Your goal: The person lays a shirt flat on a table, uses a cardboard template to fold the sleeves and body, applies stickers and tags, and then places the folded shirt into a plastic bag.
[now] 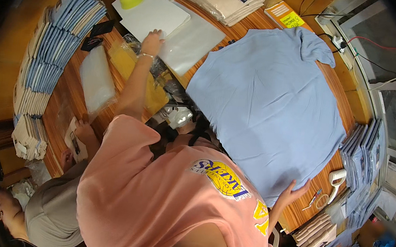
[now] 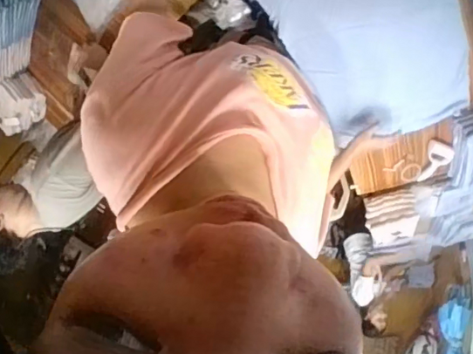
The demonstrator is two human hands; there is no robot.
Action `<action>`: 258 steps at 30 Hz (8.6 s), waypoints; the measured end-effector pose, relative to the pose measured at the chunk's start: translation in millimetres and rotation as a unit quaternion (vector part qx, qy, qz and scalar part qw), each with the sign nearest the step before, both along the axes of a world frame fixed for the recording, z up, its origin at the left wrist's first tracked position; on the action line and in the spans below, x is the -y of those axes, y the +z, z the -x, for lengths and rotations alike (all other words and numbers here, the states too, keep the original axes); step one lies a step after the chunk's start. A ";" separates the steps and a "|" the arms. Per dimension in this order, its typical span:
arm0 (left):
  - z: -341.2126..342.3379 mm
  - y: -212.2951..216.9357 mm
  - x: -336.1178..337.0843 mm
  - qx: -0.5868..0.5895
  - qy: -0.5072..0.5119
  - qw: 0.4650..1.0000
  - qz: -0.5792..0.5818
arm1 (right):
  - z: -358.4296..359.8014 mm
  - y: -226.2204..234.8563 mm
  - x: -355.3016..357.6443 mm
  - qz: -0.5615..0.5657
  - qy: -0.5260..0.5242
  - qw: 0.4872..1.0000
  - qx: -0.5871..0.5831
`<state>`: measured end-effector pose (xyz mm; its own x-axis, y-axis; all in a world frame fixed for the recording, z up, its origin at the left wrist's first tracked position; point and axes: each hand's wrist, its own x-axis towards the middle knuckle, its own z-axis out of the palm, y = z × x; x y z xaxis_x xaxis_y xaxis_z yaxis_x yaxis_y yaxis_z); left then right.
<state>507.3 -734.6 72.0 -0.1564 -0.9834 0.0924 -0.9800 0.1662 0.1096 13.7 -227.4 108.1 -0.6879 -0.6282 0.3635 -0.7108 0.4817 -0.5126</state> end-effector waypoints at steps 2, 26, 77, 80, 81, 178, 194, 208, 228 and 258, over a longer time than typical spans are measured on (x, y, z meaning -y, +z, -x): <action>-5.7 31.2 -2.3 -0.031 -0.043 0.997 -0.055 | -4.6 17.2 35.2 -0.003 0.039 0.996 0.083; 225.1 22.2 -20.1 -0.409 -0.265 0.870 0.074 | -54.9 0.8 148.4 0.020 -0.019 0.842 0.539; 190.3 20.4 -98.6 -0.348 -0.215 0.912 0.034 | -77.4 -2.3 262.6 0.093 0.021 0.817 0.569; 178.7 -2.0 -107.5 -0.233 -0.223 0.947 -0.013 | -79.0 -10.5 274.0 0.082 0.015 0.817 0.570; 173.9 -10.2 -107.8 -0.211 -0.214 0.953 -0.027 | -79.9 -10.6 274.7 0.088 0.016 0.813 0.575; 354.2 33.2 -83.2 -0.090 -0.675 0.706 -0.196 | 107.8 22.0 -2.4 0.051 -0.173 0.850 0.494; 364.8 8.1 -109.9 -0.198 -0.568 0.795 -0.085 | 151.6 -34.5 9.8 -0.037 -0.216 0.954 0.206; 336.3 -8.3 -139.3 -0.177 -0.574 0.799 -0.037 | 34.9 -46.7 -13.9 -0.269 -0.106 0.957 -0.003; 192.2 -2.0 -69.4 -0.400 -0.177 0.883 -0.171 | -121.5 32.4 424.9 -0.083 0.435 0.885 0.142; 217.0 55.3 -95.3 -0.377 -0.170 0.800 -0.435 | 27.5 167.4 286.3 -0.085 0.324 0.935 0.115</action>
